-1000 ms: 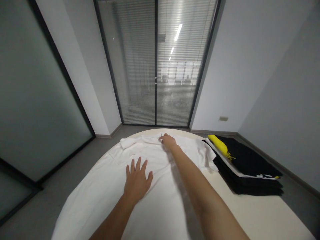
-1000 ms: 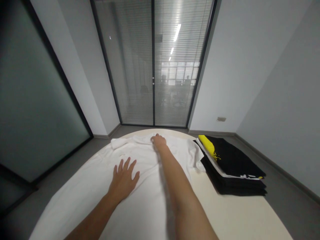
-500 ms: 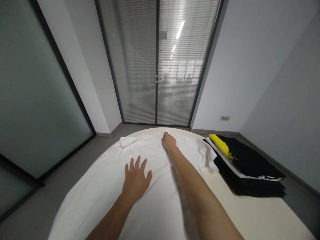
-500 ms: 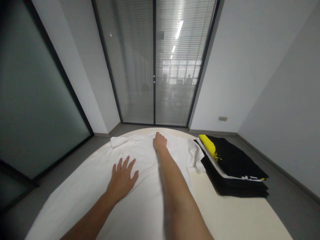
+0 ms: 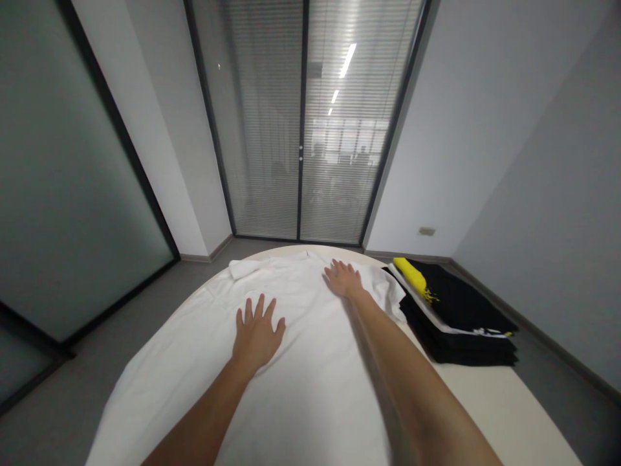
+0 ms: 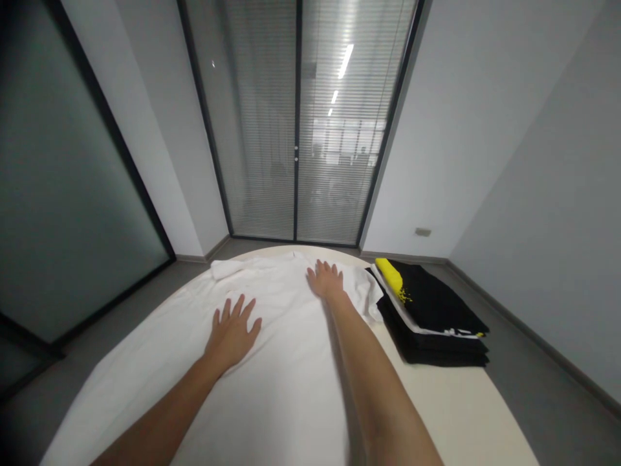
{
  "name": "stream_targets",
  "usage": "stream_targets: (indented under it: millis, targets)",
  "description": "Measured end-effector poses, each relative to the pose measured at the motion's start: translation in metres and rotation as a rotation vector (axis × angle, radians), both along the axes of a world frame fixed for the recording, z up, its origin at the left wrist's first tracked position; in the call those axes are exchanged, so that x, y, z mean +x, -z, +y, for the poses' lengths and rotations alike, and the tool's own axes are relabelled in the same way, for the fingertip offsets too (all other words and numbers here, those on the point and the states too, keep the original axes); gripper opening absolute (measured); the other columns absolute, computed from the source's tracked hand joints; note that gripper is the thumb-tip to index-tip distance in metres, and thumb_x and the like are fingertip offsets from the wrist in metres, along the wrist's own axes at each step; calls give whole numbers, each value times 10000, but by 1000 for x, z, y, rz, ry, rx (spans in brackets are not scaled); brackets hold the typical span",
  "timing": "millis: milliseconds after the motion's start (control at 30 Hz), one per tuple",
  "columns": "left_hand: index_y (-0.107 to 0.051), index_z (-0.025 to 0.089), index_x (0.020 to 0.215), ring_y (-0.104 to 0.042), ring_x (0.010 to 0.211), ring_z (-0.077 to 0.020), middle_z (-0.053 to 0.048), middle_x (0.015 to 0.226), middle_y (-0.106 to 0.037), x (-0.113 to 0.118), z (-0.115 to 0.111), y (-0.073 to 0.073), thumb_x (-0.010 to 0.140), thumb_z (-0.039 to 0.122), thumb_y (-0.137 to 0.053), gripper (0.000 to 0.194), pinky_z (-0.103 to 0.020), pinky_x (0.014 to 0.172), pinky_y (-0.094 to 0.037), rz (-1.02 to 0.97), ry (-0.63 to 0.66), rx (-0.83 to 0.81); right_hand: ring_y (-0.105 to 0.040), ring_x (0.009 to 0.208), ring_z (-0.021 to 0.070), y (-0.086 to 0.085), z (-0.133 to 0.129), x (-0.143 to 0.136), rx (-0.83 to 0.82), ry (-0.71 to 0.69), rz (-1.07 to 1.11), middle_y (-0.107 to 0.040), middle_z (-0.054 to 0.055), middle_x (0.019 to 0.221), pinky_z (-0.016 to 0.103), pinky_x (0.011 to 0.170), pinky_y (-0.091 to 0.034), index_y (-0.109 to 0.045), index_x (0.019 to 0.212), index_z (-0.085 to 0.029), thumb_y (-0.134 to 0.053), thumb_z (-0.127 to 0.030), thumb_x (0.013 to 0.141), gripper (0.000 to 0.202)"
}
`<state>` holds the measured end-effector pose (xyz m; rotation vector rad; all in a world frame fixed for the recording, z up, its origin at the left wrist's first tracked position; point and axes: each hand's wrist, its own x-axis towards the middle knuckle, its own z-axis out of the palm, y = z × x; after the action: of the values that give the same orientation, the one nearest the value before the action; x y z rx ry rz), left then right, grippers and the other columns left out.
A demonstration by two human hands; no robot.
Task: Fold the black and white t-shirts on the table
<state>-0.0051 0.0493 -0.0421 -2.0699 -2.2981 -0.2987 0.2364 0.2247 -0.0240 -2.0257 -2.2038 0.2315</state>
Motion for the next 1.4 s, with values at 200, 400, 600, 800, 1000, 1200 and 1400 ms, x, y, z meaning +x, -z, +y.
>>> stream_targets:
  millis: [200,400,600,800,1000,1200,1400]
  targets:
    - [-403,210,1538,-196,1504,-415,-106,1637,-272,-3,-2,2,978,498,-368,630,-599,1191,-177,19,0,-5,-106,1509,417,8,-15,39,-81,151,-64,-120,47,1684,655,1160,-77,-220,1595,-313,-127,-672,972,725]
    - [-432,226,1521,-202,1504,-409,-102,1631,-295,-2,-4,4,974,505,-374,616,-595,1187,-188,18,-10,0,-70,1521,405,5,-22,36,-102,59,-43,-112,9,1687,626,1177,-61,-231,1583,-370,-248,-753,921,765]
    - [-427,229,1523,-219,1496,-422,-120,1628,-303,-2,-4,3,967,526,-370,632,-605,1178,-191,11,-40,1,-229,1492,342,-9,-39,32,13,36,-15,-255,62,1649,520,1177,-191,-327,1561,-302,-322,-620,975,667]
    - [-380,244,1548,-179,1507,-420,-108,1643,-268,-3,-2,2,967,533,-360,649,-604,1185,-169,8,-51,-22,-483,1291,310,-39,-84,41,271,213,-53,-517,195,1425,391,1054,-377,-482,1440,-143,-403,-239,965,491]
    - [-376,247,1550,-165,1508,-428,-106,1650,-250,-4,-1,4,973,545,-336,650,-605,1186,-154,-12,-41,-32,-630,1133,331,-65,-124,58,239,418,-265,-616,247,1249,405,870,-506,-623,1241,-123,-354,-110,961,389]
    - [-361,239,1556,-154,1508,-434,-114,1652,-241,-4,-2,3,972,558,-335,666,-610,1182,-150,-5,-12,-42,-712,1033,303,-67,-130,71,103,470,-221,-690,256,1134,376,814,-547,-611,1253,-76,-335,-75,972,394]
    - [-354,247,1559,-151,1510,-431,-109,1656,-229,-4,-2,3,972,568,-337,669,-609,1180,-162,4,-14,-39,-713,1040,322,-60,-125,72,118,461,-169,-712,259,1076,391,828,-551,-695,1105,-39,-371,-30,947,361]
